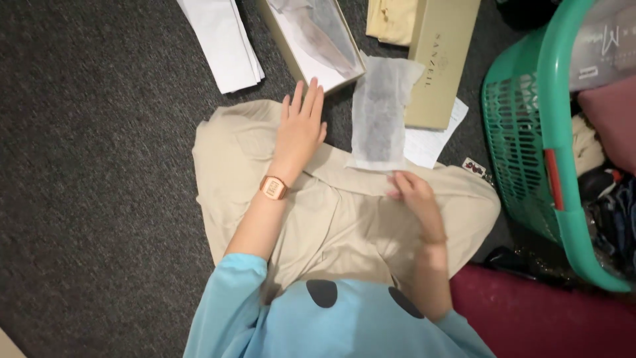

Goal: The person is unboxing a pair of black high-heeled shoes and inspecting them.

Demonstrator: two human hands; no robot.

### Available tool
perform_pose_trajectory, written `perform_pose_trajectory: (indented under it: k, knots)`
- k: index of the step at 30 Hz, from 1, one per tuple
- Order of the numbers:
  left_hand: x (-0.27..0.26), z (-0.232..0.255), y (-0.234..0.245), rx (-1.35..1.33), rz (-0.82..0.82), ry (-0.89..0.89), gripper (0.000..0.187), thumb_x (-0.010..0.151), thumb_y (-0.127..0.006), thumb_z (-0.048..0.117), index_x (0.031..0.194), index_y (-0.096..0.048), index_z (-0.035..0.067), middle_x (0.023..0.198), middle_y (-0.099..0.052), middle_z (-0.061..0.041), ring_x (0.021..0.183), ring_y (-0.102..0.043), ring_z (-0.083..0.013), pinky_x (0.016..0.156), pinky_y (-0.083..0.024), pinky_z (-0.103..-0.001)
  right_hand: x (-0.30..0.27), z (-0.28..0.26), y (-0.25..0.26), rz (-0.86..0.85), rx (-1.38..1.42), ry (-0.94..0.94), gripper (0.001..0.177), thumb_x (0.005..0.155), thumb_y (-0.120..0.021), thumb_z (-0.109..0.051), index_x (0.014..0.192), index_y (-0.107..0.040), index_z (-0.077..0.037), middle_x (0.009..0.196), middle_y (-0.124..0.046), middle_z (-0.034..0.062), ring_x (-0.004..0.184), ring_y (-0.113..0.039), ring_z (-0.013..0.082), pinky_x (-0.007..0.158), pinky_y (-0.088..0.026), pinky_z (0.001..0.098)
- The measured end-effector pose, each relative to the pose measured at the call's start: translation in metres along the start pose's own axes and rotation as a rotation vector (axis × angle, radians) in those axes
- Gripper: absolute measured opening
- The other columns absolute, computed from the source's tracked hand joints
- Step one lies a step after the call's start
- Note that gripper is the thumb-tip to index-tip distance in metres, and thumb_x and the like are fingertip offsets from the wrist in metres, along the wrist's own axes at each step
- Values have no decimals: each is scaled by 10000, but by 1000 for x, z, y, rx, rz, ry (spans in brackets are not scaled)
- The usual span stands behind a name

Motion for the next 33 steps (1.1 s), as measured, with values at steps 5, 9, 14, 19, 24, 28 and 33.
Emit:
perform_pose_trajectory:
  k: [5, 9, 14, 19, 24, 28, 33]
  knots:
    - [-8, 1, -24, 37, -241, 210, 1031, 782, -783, 434, 1565, -298, -29, 1673, -191, -154, 1481, -337, -358, 1131, -362, -580, -20, -115, 2, 257, -388, 305, 264, 1058, -611, -224, 1170, -714, -9, 963, -768, 116, 824, -709, 129, 752, -553, 280]
    - [-9, 0, -24, 10, -233, 222, 1047, 797, -778, 467, 1569, -269, -23, 1677, -150, -142, 1477, -334, -395, 1133, -361, -605, 33, -192, -66, 180, -477, 640, 217, 1058, -642, -172, 1211, -689, -25, 1057, -740, 97, 937, -694, 148, 834, -546, 288]
    - [-9, 0, -20, -4, -297, 211, 1025, 810, -766, 448, 1575, -258, -6, 1683, -142, -132, 1462, -350, -416, 1124, -366, -601, 95, -251, -163, 297, -906, 1038, 389, 926, -831, -160, 1275, -693, -56, 1183, -550, 128, 1107, -516, 325, 984, -426, 425]
    - [-9, 0, -17, -8, -287, 212, 1028, 811, -764, 451, 1580, -254, -2, 1679, -152, -129, 1442, -372, -418, 1107, -383, -599, 148, -257, -205, 499, -1152, 1010, 664, 693, -914, -297, 1192, -611, 20, 1149, -487, 153, 1047, -469, 346, 887, -385, 449]
    - [-8, 0, -16, -16, -282, 207, 1028, 815, -765, 454, 1585, -255, 4, 1680, -162, -122, 1431, -393, -418, 1098, -401, -591, 175, -249, -209, 590, -1247, 978, 656, 656, -934, -341, 1079, -580, 14, 1172, -469, 160, 1070, -461, 349, 912, -381, 458]
    - [-7, 1, -15, 0, -292, 202, 1028, 813, -761, 455, 1585, -253, 4, 1680, -160, -118, 1427, -399, -419, 1086, -416, -590, 161, -260, -206, 532, -1118, 1075, 644, 655, -950, -333, 1075, -576, -19, 1177, -464, 152, 1095, -462, 351, 931, -368, 464]
    - [-8, 1, -12, 6, -277, 198, 1011, 831, -755, 456, 1587, -254, 9, 1683, -158, -111, 1426, -403, -420, 1089, -423, -588, 158, -263, -174, 443, -956, 1068, 658, 721, -983, -298, 1131, -552, -19, 1236, -455, 178, 1120, -465, 388, 966, -384, 489]
Point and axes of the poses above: each hand's wrist, its own x-axis towards the middle knuckle, its own y-axis out of the back of the hand, z = x × y, the point moved 7 cm from there along x, towards the middle knuckle
